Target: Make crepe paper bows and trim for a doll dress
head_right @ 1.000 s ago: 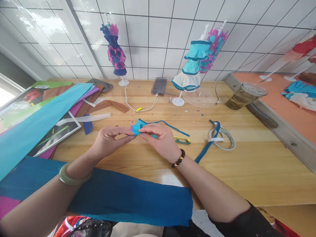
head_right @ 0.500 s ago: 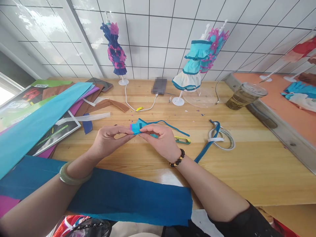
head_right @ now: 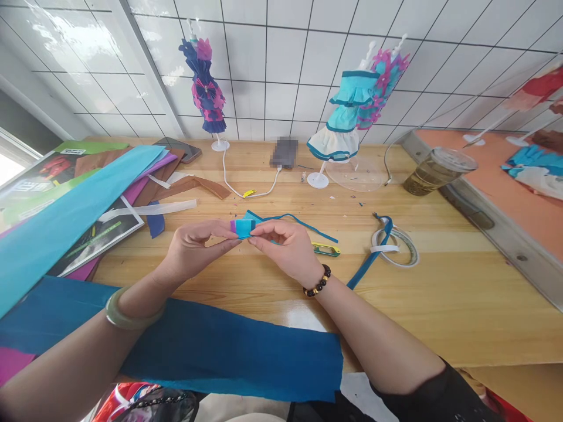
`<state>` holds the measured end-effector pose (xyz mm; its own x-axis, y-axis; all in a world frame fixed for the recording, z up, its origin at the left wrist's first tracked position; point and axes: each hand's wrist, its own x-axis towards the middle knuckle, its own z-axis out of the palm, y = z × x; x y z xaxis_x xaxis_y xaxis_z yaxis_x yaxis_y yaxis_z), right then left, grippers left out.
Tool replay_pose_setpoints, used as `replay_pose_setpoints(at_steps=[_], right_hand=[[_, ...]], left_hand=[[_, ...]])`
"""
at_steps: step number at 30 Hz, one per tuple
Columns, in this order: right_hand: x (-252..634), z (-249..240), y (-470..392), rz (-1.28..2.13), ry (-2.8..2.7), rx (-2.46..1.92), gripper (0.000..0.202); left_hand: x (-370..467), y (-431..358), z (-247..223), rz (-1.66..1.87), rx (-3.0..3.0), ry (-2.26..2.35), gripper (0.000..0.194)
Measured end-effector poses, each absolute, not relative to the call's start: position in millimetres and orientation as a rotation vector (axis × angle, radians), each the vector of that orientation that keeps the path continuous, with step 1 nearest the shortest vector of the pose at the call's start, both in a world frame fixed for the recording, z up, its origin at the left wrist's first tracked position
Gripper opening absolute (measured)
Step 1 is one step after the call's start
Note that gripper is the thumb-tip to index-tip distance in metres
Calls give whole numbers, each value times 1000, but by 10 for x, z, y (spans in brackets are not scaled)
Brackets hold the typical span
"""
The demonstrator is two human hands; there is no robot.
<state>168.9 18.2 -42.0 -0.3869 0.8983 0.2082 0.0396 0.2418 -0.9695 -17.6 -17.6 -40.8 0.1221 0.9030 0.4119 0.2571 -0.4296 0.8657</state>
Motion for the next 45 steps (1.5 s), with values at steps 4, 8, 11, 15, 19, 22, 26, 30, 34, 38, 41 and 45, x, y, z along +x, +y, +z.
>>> replay_pose_setpoints(at_steps=[4,8,11,15,19,22,26,30,34,38,41,45], right_hand=[[1676,-395,170,1328,-1590,-882,12],[1669,-386,162,1336,-1579,-883,12],[1671,-393,161,1293,-1622,-883,10],[1676,-406,162,1219,-1685,-895,9],[1680,-422,161,1192,-1705,-892,9],[1684,-419,157,1188,-1707,-894,10],[1680,-382,147,1157,-1708,-942,11],[1678,-360,139,1197,-1704,-956,14],[1688,-380,141,1270,-1649,-946,17],[1691,-406,150,1296,-1625,-930,19],[1686,-412,152,1284,-1629,-934,19],[1683,-412,149,1239,-1655,-940,18]], left_hand=[[-167,-171,-428,1341,1703,1083,4],[-159,-164,-440,1345,1666,1035,5],[-162,-166,-443,1331,1655,1046,5],[-168,-174,-441,1293,1646,1104,4],[-167,-177,-449,1272,1635,1138,6],[-169,-171,-462,1276,1630,1170,10],[-175,-166,-452,1283,1706,1220,11],[-179,-164,-436,1264,1796,1277,11],[-188,-152,-472,1264,1677,1306,20],[-200,-139,-507,1228,1593,1341,26],[-203,-138,-504,1183,1544,1314,28],[-200,-143,-482,1144,1464,1254,31]])
